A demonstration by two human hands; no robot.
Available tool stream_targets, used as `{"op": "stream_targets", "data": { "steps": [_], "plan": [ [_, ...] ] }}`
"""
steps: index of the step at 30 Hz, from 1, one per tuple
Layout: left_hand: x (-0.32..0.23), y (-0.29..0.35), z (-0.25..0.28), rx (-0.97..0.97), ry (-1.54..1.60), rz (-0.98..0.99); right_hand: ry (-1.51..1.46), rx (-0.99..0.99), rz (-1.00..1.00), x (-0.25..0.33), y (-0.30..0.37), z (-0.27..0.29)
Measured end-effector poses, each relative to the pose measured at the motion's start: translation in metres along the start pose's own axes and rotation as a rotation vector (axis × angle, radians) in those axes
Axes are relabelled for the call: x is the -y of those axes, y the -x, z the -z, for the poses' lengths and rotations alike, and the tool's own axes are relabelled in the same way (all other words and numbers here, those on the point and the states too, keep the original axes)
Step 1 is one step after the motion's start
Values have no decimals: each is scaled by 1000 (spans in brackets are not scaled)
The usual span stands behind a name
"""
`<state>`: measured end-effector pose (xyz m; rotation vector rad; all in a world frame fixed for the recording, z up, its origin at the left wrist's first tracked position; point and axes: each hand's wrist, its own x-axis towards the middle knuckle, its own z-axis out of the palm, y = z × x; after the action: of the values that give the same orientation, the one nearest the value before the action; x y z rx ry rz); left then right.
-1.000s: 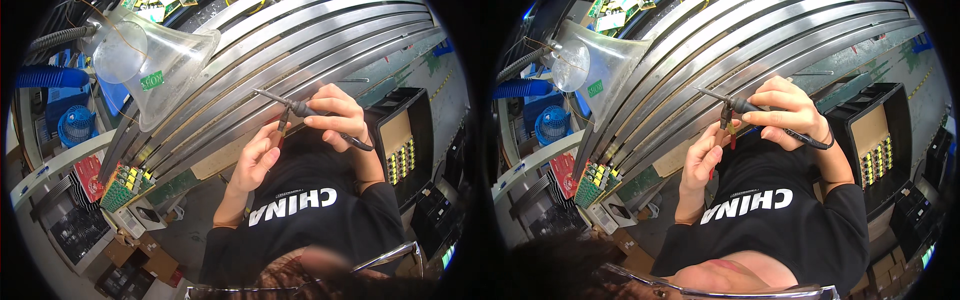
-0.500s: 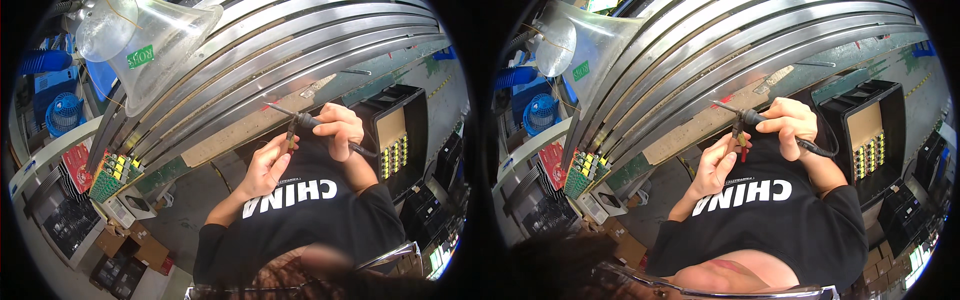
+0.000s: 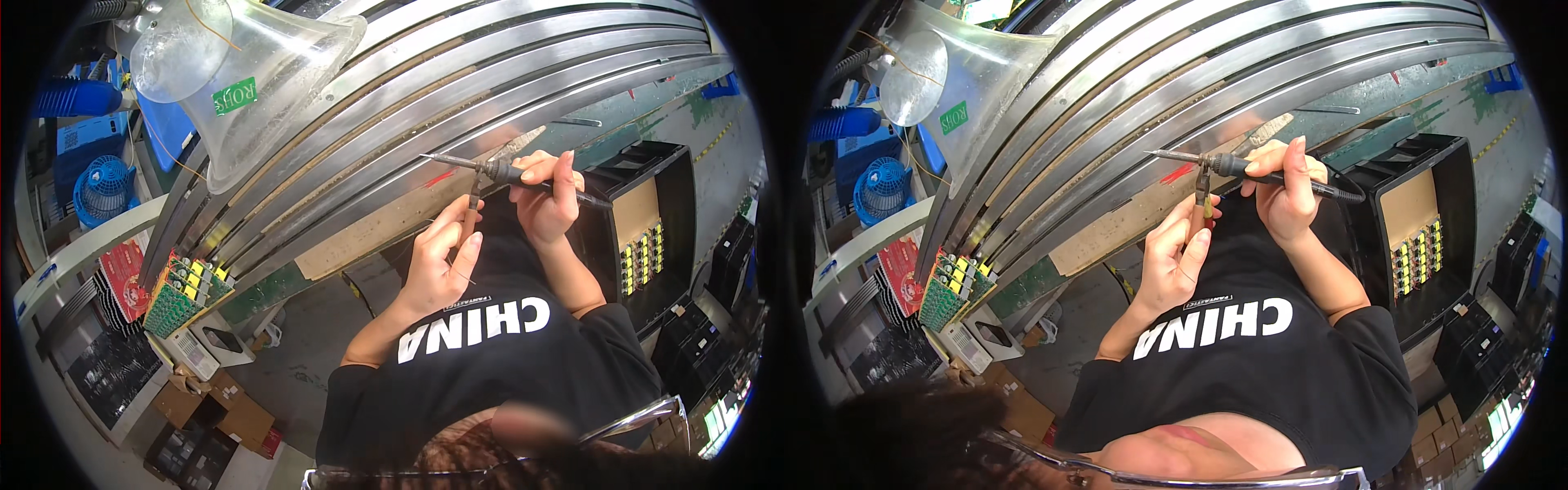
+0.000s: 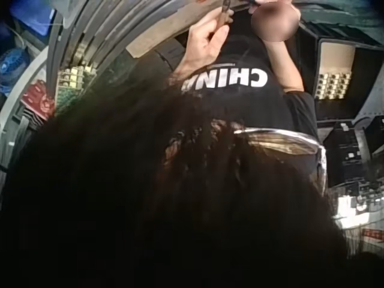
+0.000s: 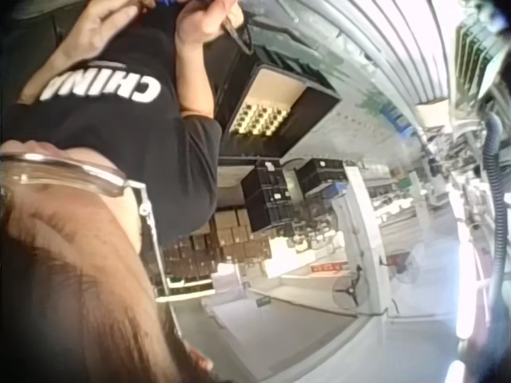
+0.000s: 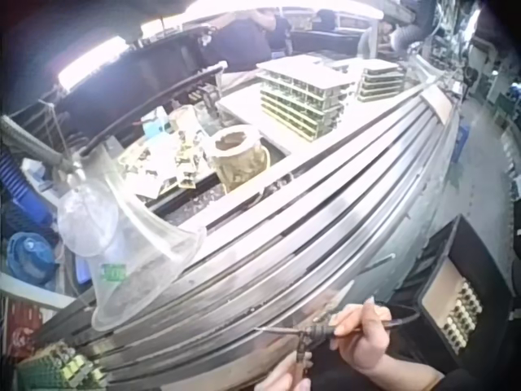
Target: Soldering wires and components onto printed circuit boards at a manual assembly station.
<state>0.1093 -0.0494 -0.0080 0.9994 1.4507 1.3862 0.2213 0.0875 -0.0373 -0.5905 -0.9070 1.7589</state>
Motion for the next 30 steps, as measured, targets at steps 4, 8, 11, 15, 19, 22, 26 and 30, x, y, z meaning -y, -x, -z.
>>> {"op": "stream_targets", "data": {
  "steps": [4, 8, 11, 15, 19, 22, 26, 30],
  "plan": [
    [4, 0, 0, -7, -29, 6, -78, -80, -37, -4, -3, -4],
    [5, -1, -2, -29, -93, -37, -129, -77, -91, -6, -4, -1],
    [5, -3, -4, -31, -108, -39, -155, -122, -115, -6, -5, -3],
    [5, -3, -8, -42, -138, -51, -169, -177, -168, -4, -5, -6],
    [9, 0, -10, -57, -177, -84, -125, -219, -253, 0, -3, -5],
    [11, 2, -11, -56, -194, -98, -180, -115, -238, -4, -2, 3],
    [-3, -1, -5, -41, -155, -73, -152, 70, -106, -4, -5, 6],
    [-12, -5, 4, -26, -32, -7, -4, 289, 76, 4, -17, 5]
  ]
}}
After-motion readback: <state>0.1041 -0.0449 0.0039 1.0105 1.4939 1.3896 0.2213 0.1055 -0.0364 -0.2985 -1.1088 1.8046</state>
